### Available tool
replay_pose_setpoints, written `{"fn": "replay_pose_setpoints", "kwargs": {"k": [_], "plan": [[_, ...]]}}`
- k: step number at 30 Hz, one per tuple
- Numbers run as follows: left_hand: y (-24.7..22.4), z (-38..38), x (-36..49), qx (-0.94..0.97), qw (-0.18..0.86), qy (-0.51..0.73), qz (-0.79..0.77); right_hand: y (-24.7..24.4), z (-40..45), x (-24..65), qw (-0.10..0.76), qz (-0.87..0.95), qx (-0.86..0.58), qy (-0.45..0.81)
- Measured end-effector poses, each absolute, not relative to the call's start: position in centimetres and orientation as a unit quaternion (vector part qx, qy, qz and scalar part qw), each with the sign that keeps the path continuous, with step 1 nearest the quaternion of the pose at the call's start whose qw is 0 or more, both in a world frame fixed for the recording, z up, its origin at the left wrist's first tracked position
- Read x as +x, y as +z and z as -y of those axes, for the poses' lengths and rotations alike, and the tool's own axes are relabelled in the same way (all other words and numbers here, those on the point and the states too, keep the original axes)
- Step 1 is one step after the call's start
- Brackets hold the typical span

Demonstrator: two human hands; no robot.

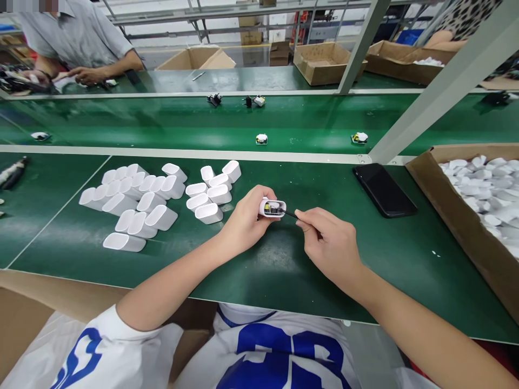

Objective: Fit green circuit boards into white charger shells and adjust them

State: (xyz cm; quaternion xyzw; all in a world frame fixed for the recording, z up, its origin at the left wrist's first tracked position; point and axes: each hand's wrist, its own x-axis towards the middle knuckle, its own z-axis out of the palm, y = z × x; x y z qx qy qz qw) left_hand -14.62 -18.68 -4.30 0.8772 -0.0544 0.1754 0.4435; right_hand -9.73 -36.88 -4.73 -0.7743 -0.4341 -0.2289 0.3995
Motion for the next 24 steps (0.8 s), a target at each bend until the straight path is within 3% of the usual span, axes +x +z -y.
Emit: {"fn": "replay_pose_setpoints", "kwargs": {"k": [24], "plan": [[-4.24,18.79,-14.65,0.869,0.463,0.168,0.049,-4.69,36.88,-9.79,0.386,0.442,-0.775,-0.236]]}}
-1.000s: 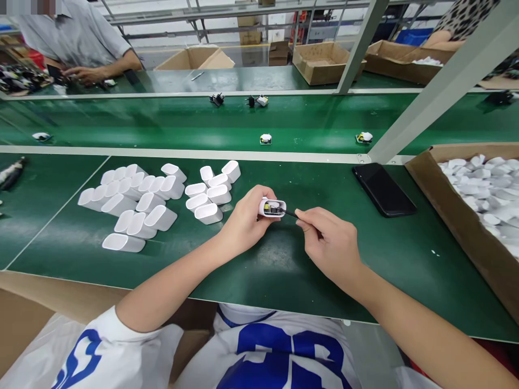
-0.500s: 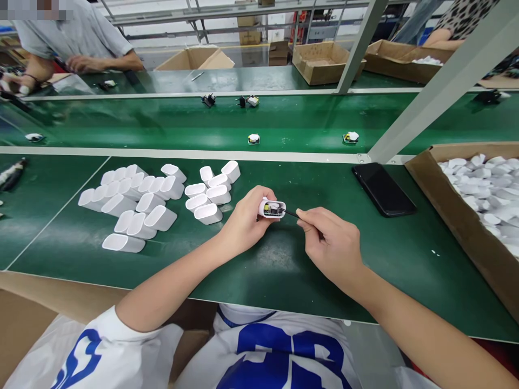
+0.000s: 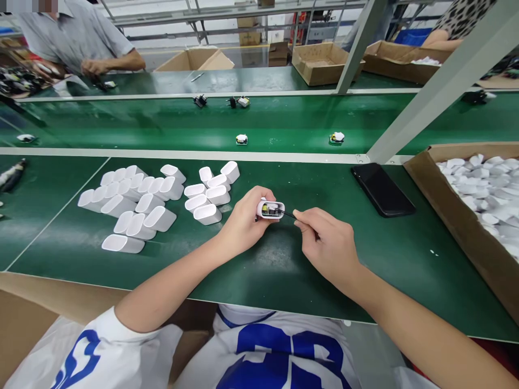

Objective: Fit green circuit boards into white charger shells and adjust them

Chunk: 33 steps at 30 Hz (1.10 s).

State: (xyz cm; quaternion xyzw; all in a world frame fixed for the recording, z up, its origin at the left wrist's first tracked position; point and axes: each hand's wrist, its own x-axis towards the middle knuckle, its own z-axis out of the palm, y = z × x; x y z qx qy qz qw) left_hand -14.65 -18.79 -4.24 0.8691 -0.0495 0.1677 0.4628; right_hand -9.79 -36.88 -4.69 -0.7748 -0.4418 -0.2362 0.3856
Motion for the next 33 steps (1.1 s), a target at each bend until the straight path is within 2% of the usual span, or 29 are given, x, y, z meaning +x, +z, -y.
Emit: {"fn": "replay_pose_setpoints", "kwargs": {"k": [12,33], "plan": [[-4.25,18.74,-14.61,0.857,0.49,0.157,0.034,-4.44,36.95,-9.59,0.389,0.432,-0.775,-0.248],[-4.26,18.65,-14.54,0.869,0.467,0.157,0.04,-4.37,36.98,-9.59,0.402,0.424,-0.778,-0.233]]}}
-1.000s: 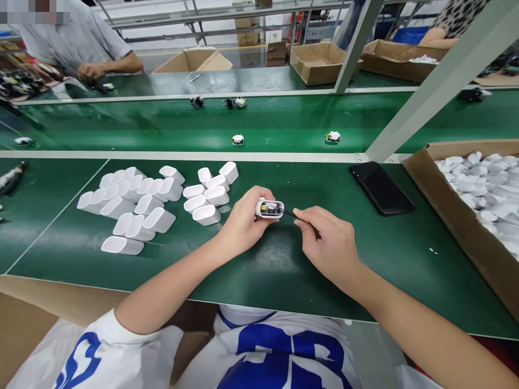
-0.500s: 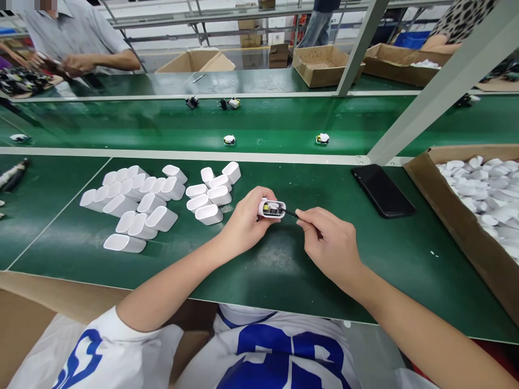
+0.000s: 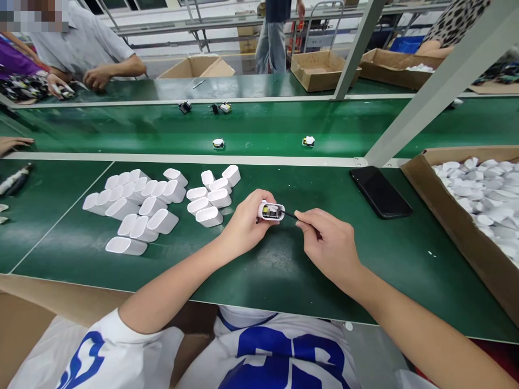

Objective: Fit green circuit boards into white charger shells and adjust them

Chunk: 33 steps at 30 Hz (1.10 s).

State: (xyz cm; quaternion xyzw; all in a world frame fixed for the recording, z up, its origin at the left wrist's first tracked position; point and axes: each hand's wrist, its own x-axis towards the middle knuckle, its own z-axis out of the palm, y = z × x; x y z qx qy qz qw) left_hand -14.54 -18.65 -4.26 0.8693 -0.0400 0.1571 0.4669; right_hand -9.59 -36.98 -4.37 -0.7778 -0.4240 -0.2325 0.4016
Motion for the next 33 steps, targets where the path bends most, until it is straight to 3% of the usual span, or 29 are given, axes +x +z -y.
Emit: {"fn": "replay_pose_setpoints", "kwargs": {"k": [33], "plan": [[-3.93,18.8,-14.64,0.869,0.47,0.151,0.028,-4.4,37.05,-9.56,0.389,0.423,-0.788,-0.222]]}}
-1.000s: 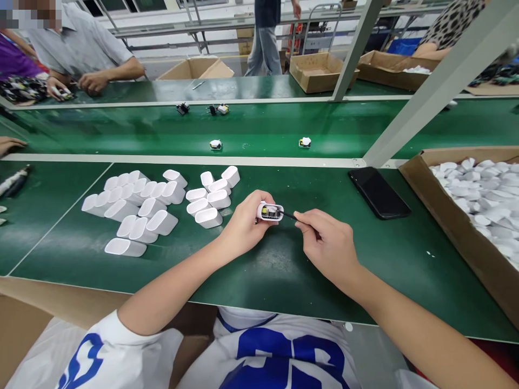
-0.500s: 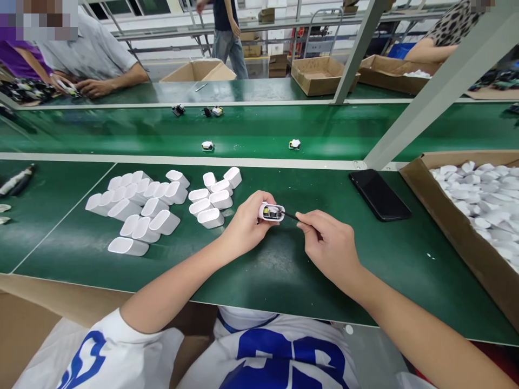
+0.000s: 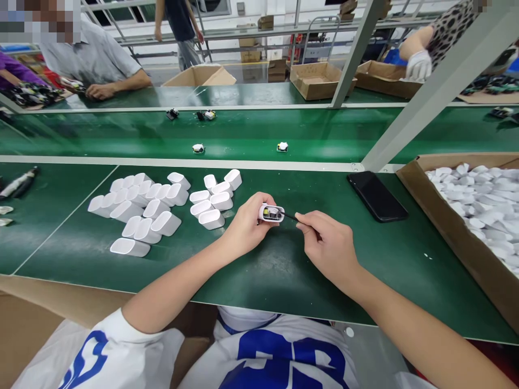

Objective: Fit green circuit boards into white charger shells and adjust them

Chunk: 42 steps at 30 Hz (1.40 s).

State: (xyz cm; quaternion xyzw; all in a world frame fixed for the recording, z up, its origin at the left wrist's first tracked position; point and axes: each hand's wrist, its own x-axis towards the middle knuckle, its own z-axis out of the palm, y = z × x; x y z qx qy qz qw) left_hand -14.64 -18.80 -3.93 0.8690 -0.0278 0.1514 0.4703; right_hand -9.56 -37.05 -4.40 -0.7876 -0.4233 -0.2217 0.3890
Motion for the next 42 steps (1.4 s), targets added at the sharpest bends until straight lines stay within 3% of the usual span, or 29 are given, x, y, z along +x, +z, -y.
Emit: {"fn": "replay_pose_setpoints", "kwargs": {"k": [42], "plan": [[-4.05,18.62,-14.54,0.87,0.473,0.137,0.021,-4.47,37.08,-9.43,0.38,0.447,-0.778,-0.225]]}}
